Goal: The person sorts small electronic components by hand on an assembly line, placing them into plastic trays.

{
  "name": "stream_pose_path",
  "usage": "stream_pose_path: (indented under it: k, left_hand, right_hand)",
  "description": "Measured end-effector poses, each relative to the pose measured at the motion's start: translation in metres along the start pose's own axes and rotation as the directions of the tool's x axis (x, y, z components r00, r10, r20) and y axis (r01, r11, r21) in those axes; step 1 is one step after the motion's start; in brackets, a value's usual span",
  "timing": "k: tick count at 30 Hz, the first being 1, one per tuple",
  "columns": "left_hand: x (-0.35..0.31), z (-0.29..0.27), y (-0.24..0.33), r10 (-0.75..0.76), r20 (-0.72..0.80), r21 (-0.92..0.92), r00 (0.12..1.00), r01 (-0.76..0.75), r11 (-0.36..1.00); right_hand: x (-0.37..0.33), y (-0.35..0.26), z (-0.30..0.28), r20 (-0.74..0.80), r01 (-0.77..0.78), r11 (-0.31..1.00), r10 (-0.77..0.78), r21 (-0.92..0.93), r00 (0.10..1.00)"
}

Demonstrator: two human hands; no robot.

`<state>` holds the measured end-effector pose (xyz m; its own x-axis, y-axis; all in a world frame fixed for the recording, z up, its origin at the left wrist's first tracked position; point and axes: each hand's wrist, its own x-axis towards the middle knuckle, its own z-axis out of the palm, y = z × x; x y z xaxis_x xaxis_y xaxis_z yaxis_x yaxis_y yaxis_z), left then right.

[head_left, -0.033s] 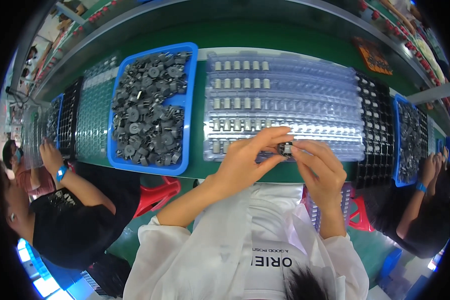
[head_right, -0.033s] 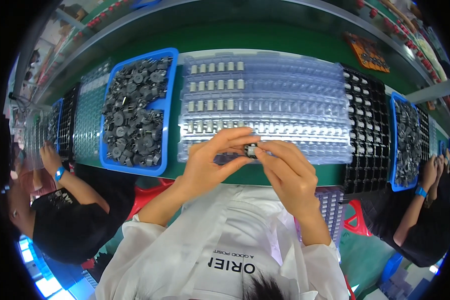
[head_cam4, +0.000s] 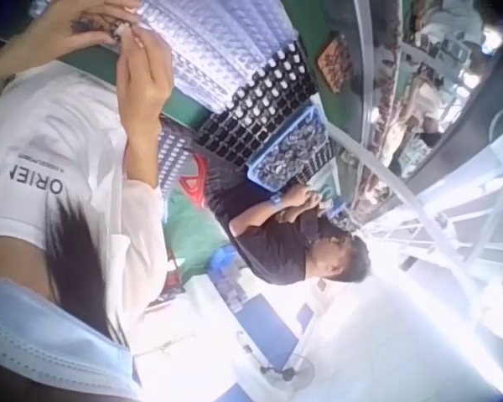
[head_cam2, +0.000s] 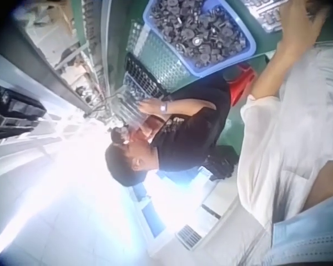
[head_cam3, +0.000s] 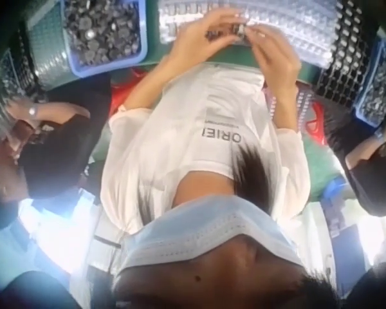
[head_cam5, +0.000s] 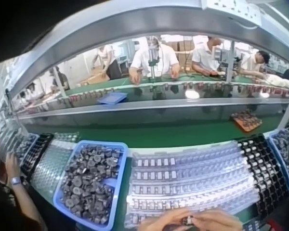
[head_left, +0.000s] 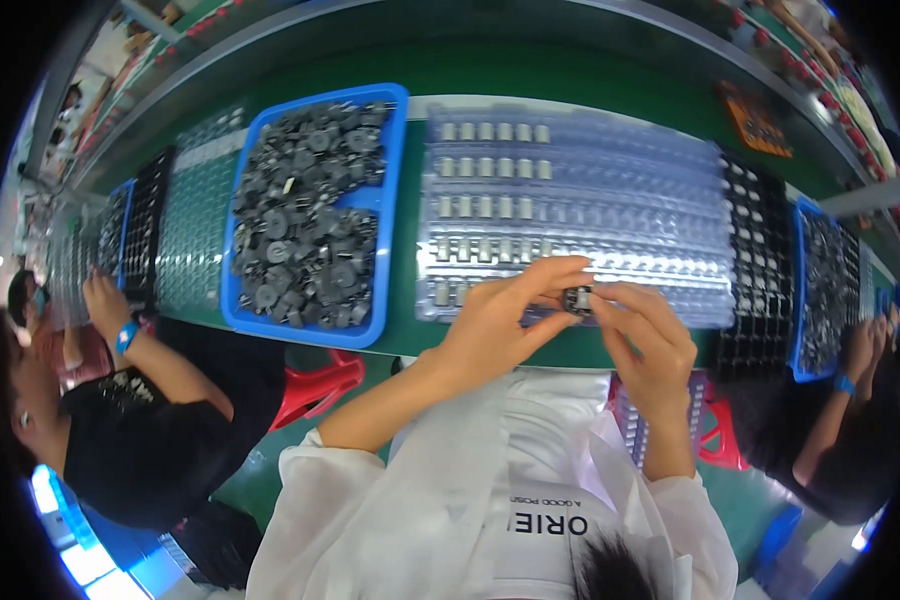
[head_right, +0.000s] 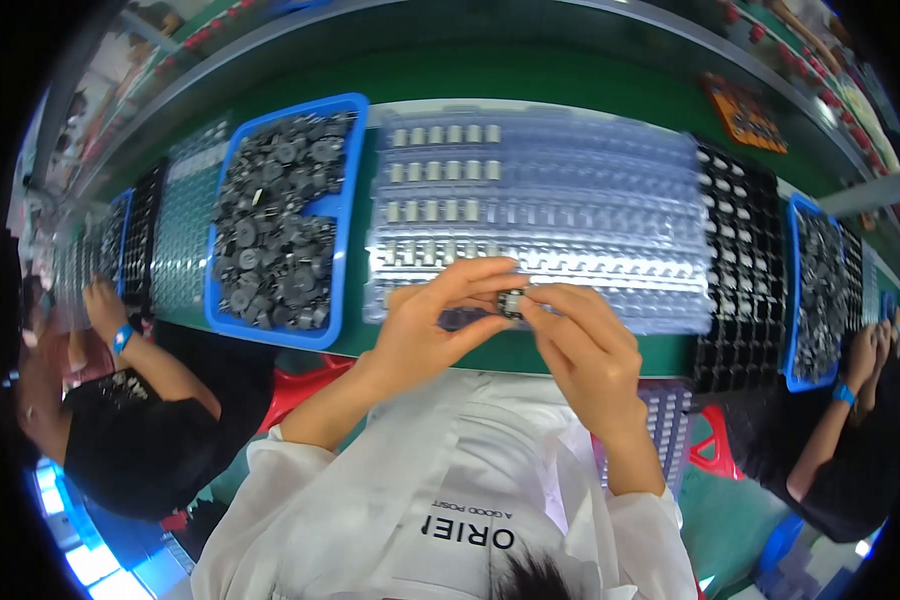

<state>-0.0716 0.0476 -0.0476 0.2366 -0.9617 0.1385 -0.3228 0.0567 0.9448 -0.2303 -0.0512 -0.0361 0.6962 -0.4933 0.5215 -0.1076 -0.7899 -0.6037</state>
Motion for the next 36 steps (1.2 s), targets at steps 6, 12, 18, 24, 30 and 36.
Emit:
stream_pose_path:
  k: [6, 12, 18, 24, 30, 36]
  left_hand:
    - [-0.005, -0.02, 0.004, -0.204, 0.151, -0.17, 0.967, 0.228, 0.959]
    - [0.003, -0.145, -0.064, 0.018, -0.066, 0.864, 0.998, 0.048, 0.501]
    - [-0.01, -0.176, -0.064, 0.088, -0.087, 0.804, 0.992, 0.018, 0.594]
    - [0.003, -0.186, -0.072, -0.093, -0.332, 0.177, 0.939, 0.159, 0.971]
    - [0.003, -0.16, -0.053, -0.209, -0.26, -0.007, 0.943, 0.214, 0.977]
    - [0.011, -0.122, -0.03, -0.262, -0.198, -0.15, 0.944, 0.235, 0.96]
  right_hand:
    - [-0.011, 0.004, 0.005, 0.02, -0.121, 0.985, 0.119, 0.123, 0.993]
    - [-0.034, 0.014, -0.013, -0.032, -0.317, 0.931, 0.328, 0.181, 0.944]
    - [-0.044, 0.037, -0.056, -0.118, -0.415, 0.876, 0.452, 0.247, 0.884]
    - [-0.097, 0.105, -0.147, -0.376, -0.563, 0.807, 0.472, -0.181, 0.797]
    - [-0.11, 0.125, -0.166, -0.015, -0.462, 0.815, 0.488, -0.351, 0.873]
    - [-0.108, 0.119, -0.151, -0.085, -0.301, 0.776, 0.307, -0.554, 0.948]
